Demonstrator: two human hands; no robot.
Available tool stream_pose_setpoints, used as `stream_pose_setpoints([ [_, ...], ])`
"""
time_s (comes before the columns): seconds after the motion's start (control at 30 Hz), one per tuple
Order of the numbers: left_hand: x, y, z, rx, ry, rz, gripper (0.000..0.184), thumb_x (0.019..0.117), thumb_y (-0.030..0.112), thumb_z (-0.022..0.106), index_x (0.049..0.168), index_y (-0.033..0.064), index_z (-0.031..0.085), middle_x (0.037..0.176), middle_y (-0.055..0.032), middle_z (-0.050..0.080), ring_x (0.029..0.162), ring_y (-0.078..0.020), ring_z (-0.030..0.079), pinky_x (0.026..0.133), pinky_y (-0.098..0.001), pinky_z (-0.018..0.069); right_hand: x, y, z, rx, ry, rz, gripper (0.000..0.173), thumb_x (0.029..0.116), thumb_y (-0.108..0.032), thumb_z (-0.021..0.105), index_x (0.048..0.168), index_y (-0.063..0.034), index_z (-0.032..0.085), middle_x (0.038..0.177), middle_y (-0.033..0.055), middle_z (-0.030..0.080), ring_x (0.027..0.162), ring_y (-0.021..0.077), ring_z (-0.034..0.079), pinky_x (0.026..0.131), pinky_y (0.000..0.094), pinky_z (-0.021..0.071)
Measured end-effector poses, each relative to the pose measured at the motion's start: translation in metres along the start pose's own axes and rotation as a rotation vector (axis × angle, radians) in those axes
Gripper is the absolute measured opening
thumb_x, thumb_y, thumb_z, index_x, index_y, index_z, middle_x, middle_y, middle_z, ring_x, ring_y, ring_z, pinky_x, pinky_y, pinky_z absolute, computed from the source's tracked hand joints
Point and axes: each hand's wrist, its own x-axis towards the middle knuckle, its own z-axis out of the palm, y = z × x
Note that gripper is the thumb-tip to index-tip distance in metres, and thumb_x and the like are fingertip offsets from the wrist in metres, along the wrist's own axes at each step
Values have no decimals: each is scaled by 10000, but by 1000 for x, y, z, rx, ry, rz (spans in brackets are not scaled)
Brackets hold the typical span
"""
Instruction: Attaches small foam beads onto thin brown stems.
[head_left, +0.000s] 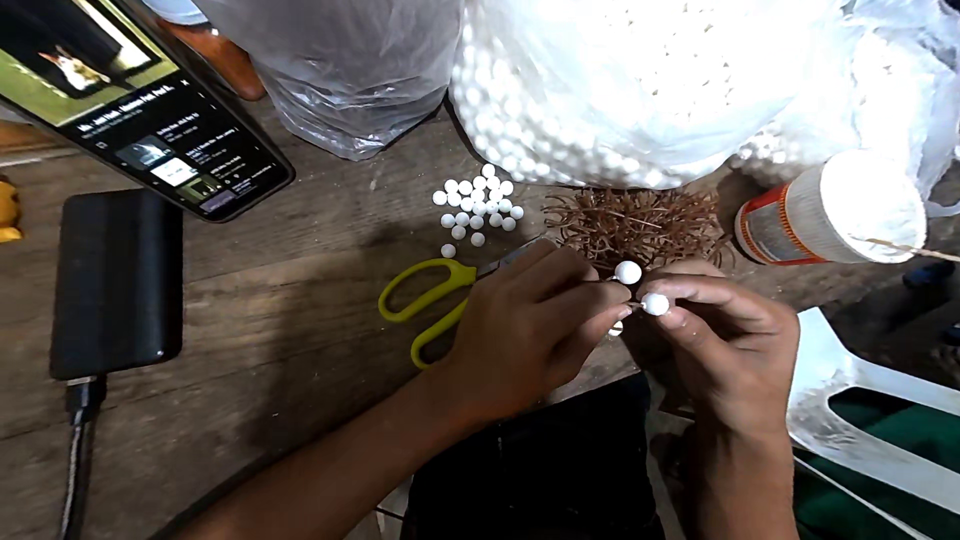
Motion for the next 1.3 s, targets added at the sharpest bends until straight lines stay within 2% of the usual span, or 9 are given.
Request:
stream_pose_setpoints([
  [0.3,0,1,0,-122,16,-73,123,950,108,694,912,36,787,893,-47,656,839,-60,598,712,-175,502,-3,3,5,49,1,30,137,994,-219,688,1079,-176,786,1017,-81,743,854,-6,667,740,151,553],
  [0.67,-1,2,1,-84,23,-47,108,929,77,702,873,20,776,870,-61,660,832,-87,597,708,-192,492,-2,2,10,-86,19,-13,117,974,-192,717,1055,-157,793,1030,-72,733,912,14,671,791,162,562],
  [0.87,0,3,1,-68,11,-57,142,956,138,705,930,27,788,891,-68,677,844,-80,613,723,-184,504,-1,2,8,-67,36,-9,116,982,-210,704,1056,-175,786,1027,-83,739,913,17,683,791,169,572],
  [0.97,0,3,-1,-82,8,-71,145,949,113,688,971,9,787,896,-69,673,845,-75,613,723,-180,512,0,2,6,-43,38,-7,114,985,-203,700,1054,-171,784,1018,-83,738,887,9,675,772,166,565],
  [1.3,0,2,0,-53,20,-44,130,946,74,680,881,6,770,877,-68,680,838,-79,608,723,-180,494,-3,-3,7,-169,41,-56,111,975,-195,714,1047,-145,782,1025,-82,731,884,-12,655,781,146,550],
])
